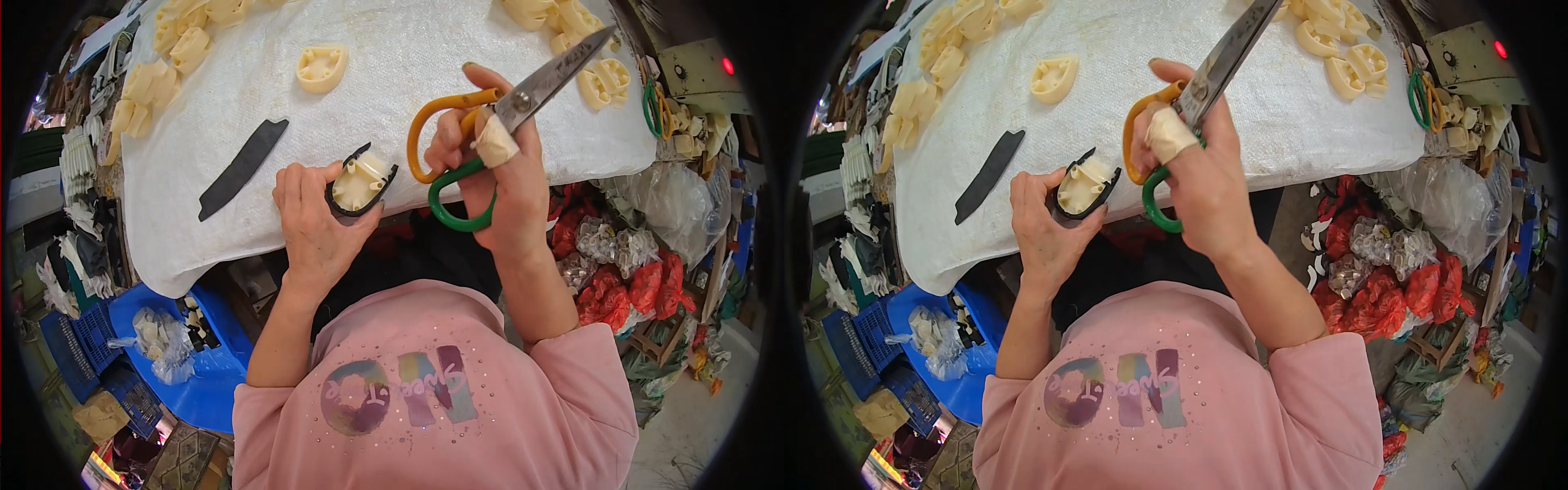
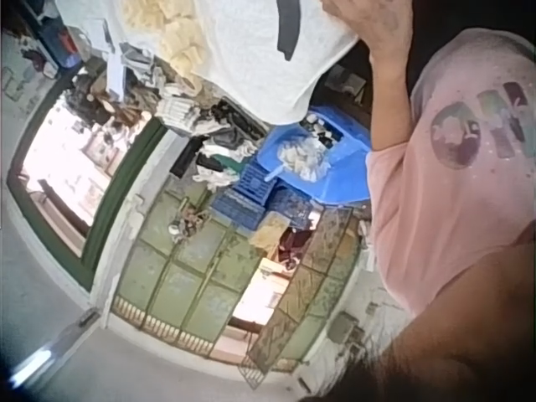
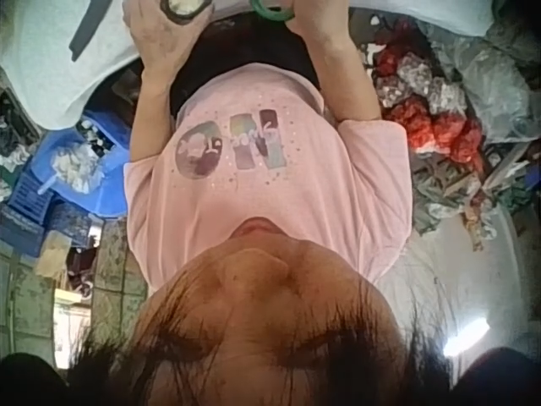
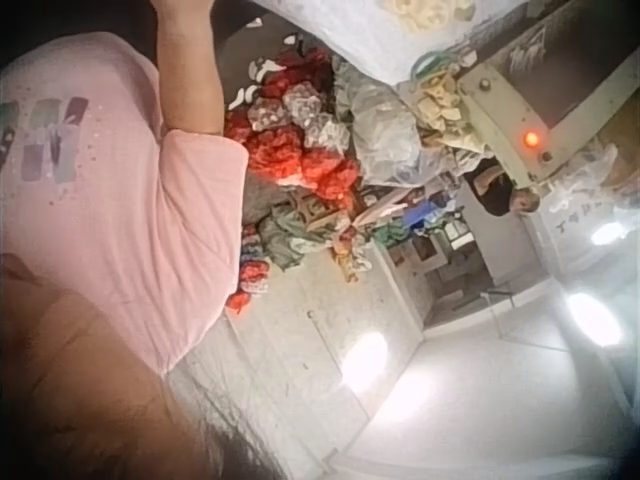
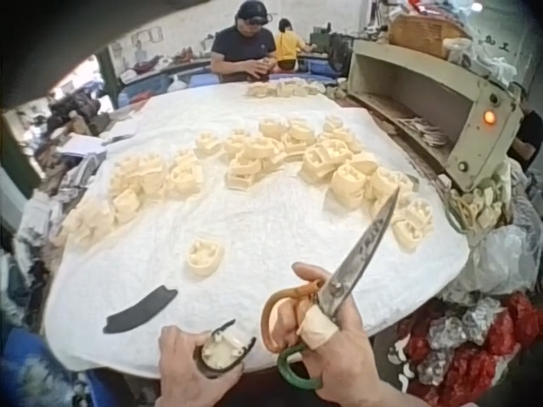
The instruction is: Manually assembling and trimming shoe heel or sole components using tape and scissors.
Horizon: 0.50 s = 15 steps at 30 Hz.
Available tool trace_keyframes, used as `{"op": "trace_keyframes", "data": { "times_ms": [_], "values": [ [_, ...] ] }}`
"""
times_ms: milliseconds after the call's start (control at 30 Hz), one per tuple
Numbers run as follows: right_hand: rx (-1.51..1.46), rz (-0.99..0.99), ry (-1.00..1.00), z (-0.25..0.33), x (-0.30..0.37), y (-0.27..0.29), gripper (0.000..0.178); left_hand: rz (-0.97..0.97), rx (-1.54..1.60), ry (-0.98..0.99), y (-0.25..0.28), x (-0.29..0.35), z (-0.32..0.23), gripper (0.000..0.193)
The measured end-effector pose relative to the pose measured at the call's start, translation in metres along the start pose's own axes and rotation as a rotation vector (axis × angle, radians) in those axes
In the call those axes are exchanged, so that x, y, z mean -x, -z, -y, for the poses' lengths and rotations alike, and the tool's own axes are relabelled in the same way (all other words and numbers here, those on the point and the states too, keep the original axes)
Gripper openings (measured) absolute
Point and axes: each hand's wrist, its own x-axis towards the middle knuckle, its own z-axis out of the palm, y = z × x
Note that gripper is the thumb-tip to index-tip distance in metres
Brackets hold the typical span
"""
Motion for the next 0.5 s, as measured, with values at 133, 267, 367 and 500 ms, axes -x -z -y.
{"op": "trace_keyframes", "data": {
  "times_ms": [133,267,367,500],
  "values": [
    [0.071,0.007,-0.014,-0.020,-0.002,-0.002,0.042,-0.004,0.022,-0.011,-0.002,0.000,-0.001,0.051],
    [0.015,0.063,0.020,-0.014,-0.004,0.003,0.042,0.002,-0.012,-0.021,-0.002,0.001,0.000,0.051],
    [0.113,0.023,0.031,-0.010,0.001,-0.007,0.043,-0.011,0.020,0.009,-0.003,-0.001,-0.003,0.050],
    [0.022,0.032,-0.029,-0.019,-0.005,0.001,0.043,-0.009,-0.016,0.018,0.002,0.000,-0.004,0.053]
  ]
}}
